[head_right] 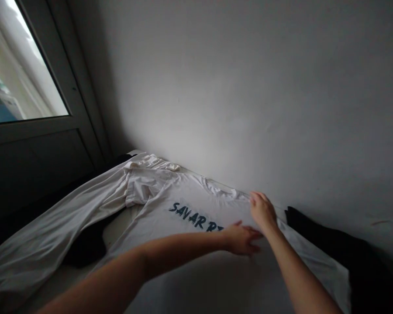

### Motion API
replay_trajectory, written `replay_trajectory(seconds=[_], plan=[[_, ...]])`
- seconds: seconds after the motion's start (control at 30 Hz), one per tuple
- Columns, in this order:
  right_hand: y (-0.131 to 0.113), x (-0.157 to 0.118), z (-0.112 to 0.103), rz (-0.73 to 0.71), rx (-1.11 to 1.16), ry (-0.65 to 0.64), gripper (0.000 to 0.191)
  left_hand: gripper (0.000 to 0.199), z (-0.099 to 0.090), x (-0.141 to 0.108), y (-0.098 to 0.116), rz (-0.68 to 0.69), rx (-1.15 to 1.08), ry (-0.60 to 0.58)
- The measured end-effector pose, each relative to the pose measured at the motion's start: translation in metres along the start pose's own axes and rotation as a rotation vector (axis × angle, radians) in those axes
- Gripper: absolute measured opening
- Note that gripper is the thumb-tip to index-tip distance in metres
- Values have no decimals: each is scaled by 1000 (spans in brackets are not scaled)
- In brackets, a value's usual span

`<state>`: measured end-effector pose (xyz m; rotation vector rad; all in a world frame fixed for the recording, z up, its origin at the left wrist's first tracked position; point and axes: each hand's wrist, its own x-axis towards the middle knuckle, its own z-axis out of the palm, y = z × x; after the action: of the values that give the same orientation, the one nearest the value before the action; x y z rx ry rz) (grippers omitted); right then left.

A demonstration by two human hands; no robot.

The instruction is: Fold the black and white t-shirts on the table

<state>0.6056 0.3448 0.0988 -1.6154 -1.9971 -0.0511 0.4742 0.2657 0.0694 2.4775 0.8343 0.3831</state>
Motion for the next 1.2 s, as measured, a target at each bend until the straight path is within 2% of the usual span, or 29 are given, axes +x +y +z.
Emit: replay_trajectory(seconds=[0.07, 0.13, 0.2, 0.3, 0.37, 0.47, 0.6, 0.7, 0.8, 0.93, 1.0, 1.07, 1.2], plan=[[-67, 14, 27, -45, 25, -105, 45, 54, -37, -53, -37, -212, 236, 200], [-124, 20, 58, -51, 34, -188, 45, 52, -69, -106, -75, -535, 426, 384], [-169, 21, 88, -95, 55, -249, 41, 57, -92, -150, -105, -682, 460, 426], [-221, 21, 121, -189, 84, -346, 38, 59, -109, -194, -129, -723, 449, 385], [-250, 25, 131, -230, 97, -362, 36, 59, -113, -214, -129, -730, 443, 286], [-294, 39, 132, -304, 135, -376, 32, 63, -110, -243, -115, -704, 511, 169], [-360, 61, 135, -455, 211, -492, 37, 63, -93, -281, -92, -475, 560, 143], [-401, 67, 145, -497, 226, -596, 47, 67, -82, -294, -84, -416, 478, 109], [-420, 64, 149, -505, 228, -628, 42, 64, -80, -295, -81, -420, 450, 151], [-416, 65, 138, -490, 242, -592, 25, 61, -77, -303, -64, -489, 432, 134], [-408, 68, 128, -419, 324, -556, 26, 60, -70, -319, -46, -543, 424, 135], [-400, 71, 121, -298, 489, -554, 24, 60, -63, -343, -24, -628, 428, 192], [-380, 70, 111, -131, 826, -545, 13, 63, -60, -387, 17, -907, 407, 302]])
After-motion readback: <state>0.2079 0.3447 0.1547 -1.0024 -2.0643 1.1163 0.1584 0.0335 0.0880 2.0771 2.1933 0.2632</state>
